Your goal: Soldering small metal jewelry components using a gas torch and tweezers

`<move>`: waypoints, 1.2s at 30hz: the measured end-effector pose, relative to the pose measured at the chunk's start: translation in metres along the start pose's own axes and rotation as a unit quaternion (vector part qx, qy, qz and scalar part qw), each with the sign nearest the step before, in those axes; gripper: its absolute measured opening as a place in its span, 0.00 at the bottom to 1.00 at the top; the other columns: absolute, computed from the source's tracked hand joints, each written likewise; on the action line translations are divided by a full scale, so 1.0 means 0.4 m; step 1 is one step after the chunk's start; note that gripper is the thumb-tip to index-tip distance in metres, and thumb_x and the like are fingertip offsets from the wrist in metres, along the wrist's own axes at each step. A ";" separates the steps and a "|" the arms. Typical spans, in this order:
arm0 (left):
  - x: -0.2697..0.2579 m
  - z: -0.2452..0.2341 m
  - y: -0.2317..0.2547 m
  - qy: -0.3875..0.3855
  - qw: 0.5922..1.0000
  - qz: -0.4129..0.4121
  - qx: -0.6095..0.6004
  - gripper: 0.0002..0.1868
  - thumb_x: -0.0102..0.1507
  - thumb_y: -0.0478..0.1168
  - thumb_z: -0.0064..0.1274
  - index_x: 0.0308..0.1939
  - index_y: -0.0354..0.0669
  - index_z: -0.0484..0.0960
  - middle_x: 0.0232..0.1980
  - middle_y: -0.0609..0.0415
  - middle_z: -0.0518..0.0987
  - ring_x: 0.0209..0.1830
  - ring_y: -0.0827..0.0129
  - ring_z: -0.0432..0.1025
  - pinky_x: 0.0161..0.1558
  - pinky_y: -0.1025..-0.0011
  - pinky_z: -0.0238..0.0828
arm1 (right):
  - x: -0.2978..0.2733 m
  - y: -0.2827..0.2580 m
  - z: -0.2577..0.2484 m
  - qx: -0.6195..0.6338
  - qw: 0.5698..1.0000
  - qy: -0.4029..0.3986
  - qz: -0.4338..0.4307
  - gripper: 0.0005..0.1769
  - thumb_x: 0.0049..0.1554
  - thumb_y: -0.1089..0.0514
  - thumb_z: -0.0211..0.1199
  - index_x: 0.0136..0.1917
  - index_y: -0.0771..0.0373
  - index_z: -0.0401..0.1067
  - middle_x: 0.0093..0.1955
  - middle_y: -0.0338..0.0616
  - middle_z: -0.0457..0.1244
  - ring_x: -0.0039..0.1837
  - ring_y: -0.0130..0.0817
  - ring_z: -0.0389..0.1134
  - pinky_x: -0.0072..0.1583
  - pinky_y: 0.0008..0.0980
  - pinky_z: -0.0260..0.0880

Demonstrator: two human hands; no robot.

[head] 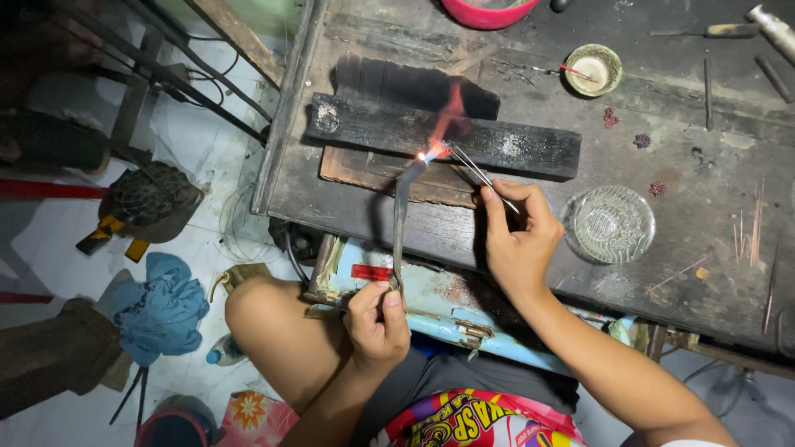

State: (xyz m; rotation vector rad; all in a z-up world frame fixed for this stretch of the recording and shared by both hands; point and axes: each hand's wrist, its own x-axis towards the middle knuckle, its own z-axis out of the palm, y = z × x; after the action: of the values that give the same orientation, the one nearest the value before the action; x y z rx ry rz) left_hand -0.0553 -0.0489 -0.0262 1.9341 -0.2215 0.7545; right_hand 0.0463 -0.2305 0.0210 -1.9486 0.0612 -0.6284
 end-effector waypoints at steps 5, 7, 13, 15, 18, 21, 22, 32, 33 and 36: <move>-0.006 0.000 -0.003 0.000 1.000 -0.022 -0.022 0.09 0.70 0.34 0.45 0.52 0.32 0.69 0.26 0.51 0.75 0.21 0.71 0.69 0.29 0.74 0.67 | 0.000 -0.008 0.002 0.015 1.000 -0.003 0.011 0.04 0.64 0.64 0.66 0.48 0.65 0.72 0.45 0.46 0.72 0.49 0.32 0.73 0.55 0.29 0.71; -0.009 0.000 -0.005 -0.003 0.999 -0.024 -0.022 0.09 0.70 0.34 0.45 0.52 0.33 0.69 0.26 0.50 0.75 0.21 0.70 0.71 0.29 0.74 0.69 | 0.000 -0.008 0.001 0.003 1.000 -0.004 0.006 0.05 0.64 0.63 0.66 0.48 0.65 0.73 0.45 0.45 0.72 0.50 0.32 0.73 0.56 0.30 0.71; -0.010 0.003 -0.010 0.001 1.000 -0.021 -0.018 0.09 0.70 0.35 0.46 0.51 0.32 0.69 0.27 0.50 0.76 0.22 0.71 0.71 0.29 0.75 0.68 | 0.001 -0.009 0.004 0.007 1.000 0.000 0.001 0.04 0.64 0.64 0.66 0.47 0.66 0.73 0.46 0.46 0.72 0.53 0.34 0.74 0.59 0.32 0.72; -0.012 0.001 -0.008 -0.006 1.000 -0.014 -0.001 0.10 0.70 0.35 0.46 0.52 0.32 0.69 0.27 0.50 0.77 0.22 0.68 0.73 0.30 0.73 0.70 | -0.002 0.001 0.005 -0.003 1.000 0.008 -0.012 0.04 0.63 0.64 0.67 0.47 0.66 0.73 0.48 0.48 0.72 0.53 0.36 0.74 0.58 0.32 0.72; -0.017 0.002 -0.013 -0.003 1.000 -0.009 0.001 0.10 0.70 0.35 0.46 0.52 0.31 0.70 0.30 0.48 0.78 0.23 0.68 0.73 0.31 0.73 0.71 | 0.000 -0.008 0.005 0.001 1.000 0.003 0.001 0.04 0.64 0.64 0.67 0.47 0.65 0.73 0.45 0.45 0.72 0.51 0.33 0.74 0.57 0.31 0.71; -0.013 0.002 -0.012 -0.004 1.000 -0.012 -0.007 0.10 0.70 0.35 0.46 0.52 0.32 0.70 0.28 0.48 0.78 0.23 0.69 0.73 0.29 0.74 0.70 | 0.000 -0.007 0.005 0.001 1.000 0.004 0.003 0.04 0.64 0.64 0.67 0.47 0.65 0.72 0.45 0.45 0.72 0.50 0.33 0.74 0.56 0.31 0.71; -0.018 0.001 -0.016 -0.004 1.000 -0.013 -0.007 0.10 0.70 0.35 0.46 0.52 0.32 0.70 0.28 0.48 0.78 0.23 0.69 0.73 0.29 0.74 0.70 | 0.000 -0.003 0.005 0.001 1.000 0.003 0.003 0.04 0.64 0.64 0.67 0.47 0.65 0.72 0.45 0.45 0.72 0.50 0.33 0.74 0.56 0.31 0.71; -0.030 -0.001 -0.020 -0.015 1.000 -0.017 0.007 0.10 0.69 0.35 0.49 0.52 0.34 0.71 0.28 0.50 0.79 0.22 0.70 0.74 0.29 0.75 0.70 | -0.001 -0.003 0.006 0.006 1.000 0.004 0.002 0.05 0.64 0.64 0.66 0.47 0.66 0.72 0.46 0.47 0.72 0.53 0.36 0.74 0.59 0.32 0.72; -0.033 -0.002 -0.026 -0.013 0.999 -0.012 0.028 0.10 0.68 0.35 0.50 0.52 0.35 0.73 0.30 0.50 0.80 0.22 0.69 0.76 0.29 0.75 0.72 | -0.001 -0.002 0.008 0.008 1.000 0.009 0.001 0.05 0.63 0.65 0.66 0.47 0.65 0.72 0.46 0.47 0.72 0.54 0.37 0.74 0.60 0.33 0.72; -0.020 -0.004 -0.013 -0.006 0.999 -0.013 0.040 0.10 0.69 0.36 0.49 0.52 0.34 0.73 0.30 0.50 0.81 0.23 0.67 0.77 0.30 0.73 0.74 | -0.002 0.003 0.004 -0.002 1.000 0.005 -0.005 0.04 0.63 0.65 0.67 0.47 0.66 0.73 0.48 0.48 0.72 0.54 0.35 0.74 0.58 0.32 0.72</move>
State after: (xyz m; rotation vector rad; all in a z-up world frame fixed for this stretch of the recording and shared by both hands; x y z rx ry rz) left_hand -0.0599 -0.0463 -0.0344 2.0147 -0.1761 0.7451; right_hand 0.0465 -0.2294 0.0191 -1.9501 0.0593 -0.6448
